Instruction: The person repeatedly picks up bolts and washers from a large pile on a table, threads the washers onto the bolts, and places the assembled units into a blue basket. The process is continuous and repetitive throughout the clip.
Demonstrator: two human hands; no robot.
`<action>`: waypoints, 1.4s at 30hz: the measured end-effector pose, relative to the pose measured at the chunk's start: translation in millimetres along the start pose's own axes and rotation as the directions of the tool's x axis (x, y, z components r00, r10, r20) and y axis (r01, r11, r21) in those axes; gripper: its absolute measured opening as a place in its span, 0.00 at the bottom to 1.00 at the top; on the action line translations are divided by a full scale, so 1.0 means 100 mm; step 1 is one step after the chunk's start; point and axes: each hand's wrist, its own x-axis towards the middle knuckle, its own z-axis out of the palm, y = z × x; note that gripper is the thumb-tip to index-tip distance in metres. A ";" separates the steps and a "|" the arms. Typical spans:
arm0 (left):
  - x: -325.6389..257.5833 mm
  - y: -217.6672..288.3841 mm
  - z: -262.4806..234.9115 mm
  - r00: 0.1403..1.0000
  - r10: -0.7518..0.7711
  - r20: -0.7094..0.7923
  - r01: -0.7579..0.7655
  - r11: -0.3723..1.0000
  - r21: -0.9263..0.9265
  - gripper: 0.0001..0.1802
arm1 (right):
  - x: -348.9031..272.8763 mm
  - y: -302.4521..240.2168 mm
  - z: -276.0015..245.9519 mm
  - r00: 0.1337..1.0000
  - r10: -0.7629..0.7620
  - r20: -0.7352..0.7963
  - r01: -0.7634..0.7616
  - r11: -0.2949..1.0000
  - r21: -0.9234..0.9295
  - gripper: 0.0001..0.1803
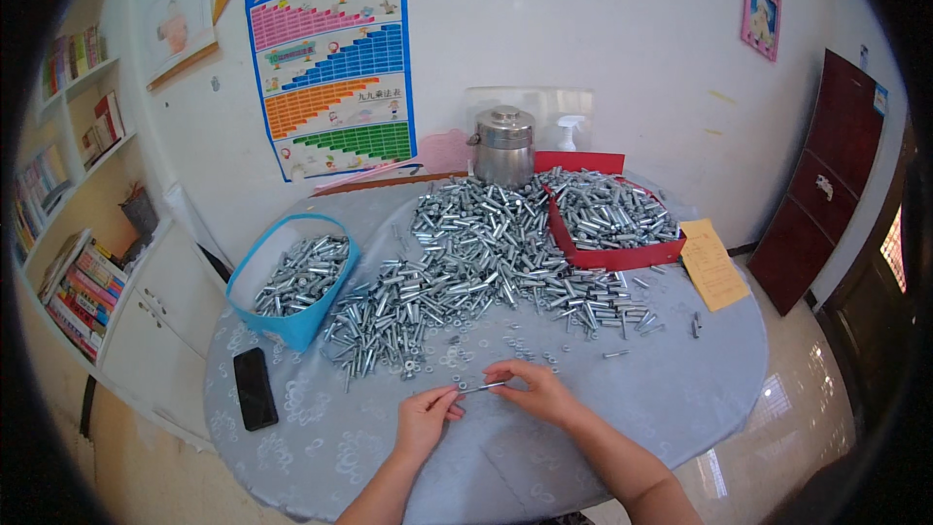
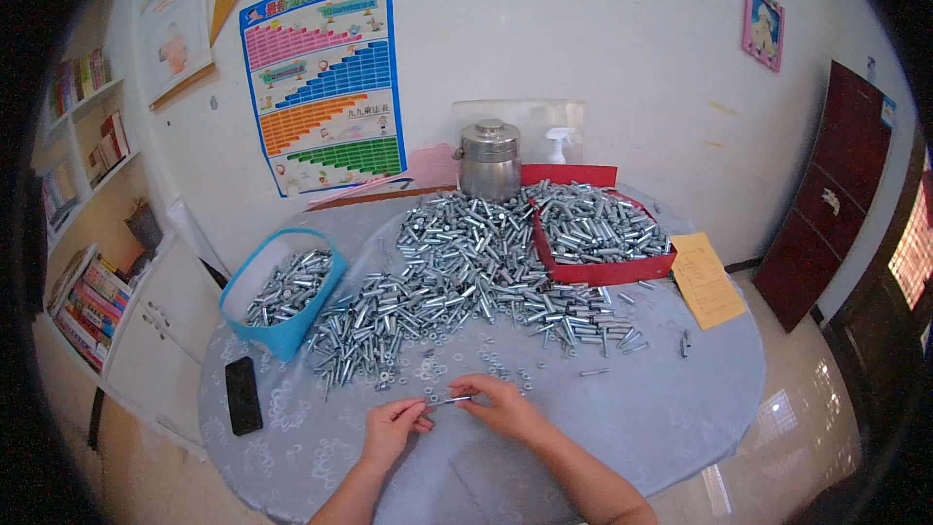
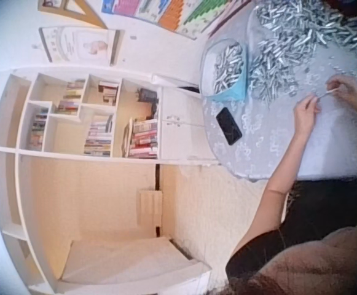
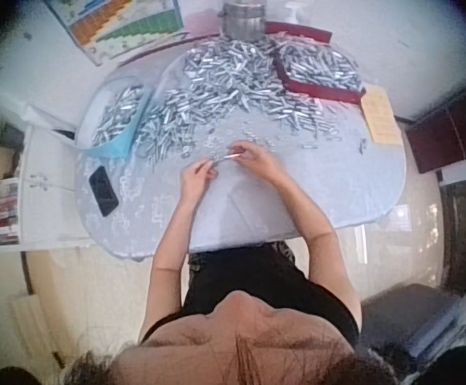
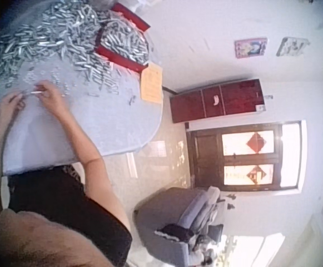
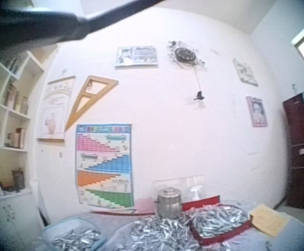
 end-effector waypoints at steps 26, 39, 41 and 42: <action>-0.03 0.10 0.04 0.991 -0.119 0.067 0.134 0.949 -0.286 0.09 | 0.04 0.48 -0.56 0.804 -0.311 -0.506 -0.091 0.777 -0.623 0.08; -0.02 0.08 0.02 0.988 -0.140 0.062 0.152 0.940 -0.305 0.10 | -0.05 0.69 -0.88 0.772 -0.116 -0.625 -0.450 0.594 -0.667 0.07; -0.02 0.09 0.03 0.988 -0.141 0.069 0.156 0.942 -0.298 0.10 | -0.06 0.71 -0.90 0.764 -0.107 -0.636 -0.447 0.624 -0.641 0.08; -0.02 0.11 0.03 0.987 -0.144 0.067 0.158 0.944 -0.291 0.10 | -0.05 0.69 -0.90 0.774 -0.104 -0.624 -0.441 0.619 -0.650 0.08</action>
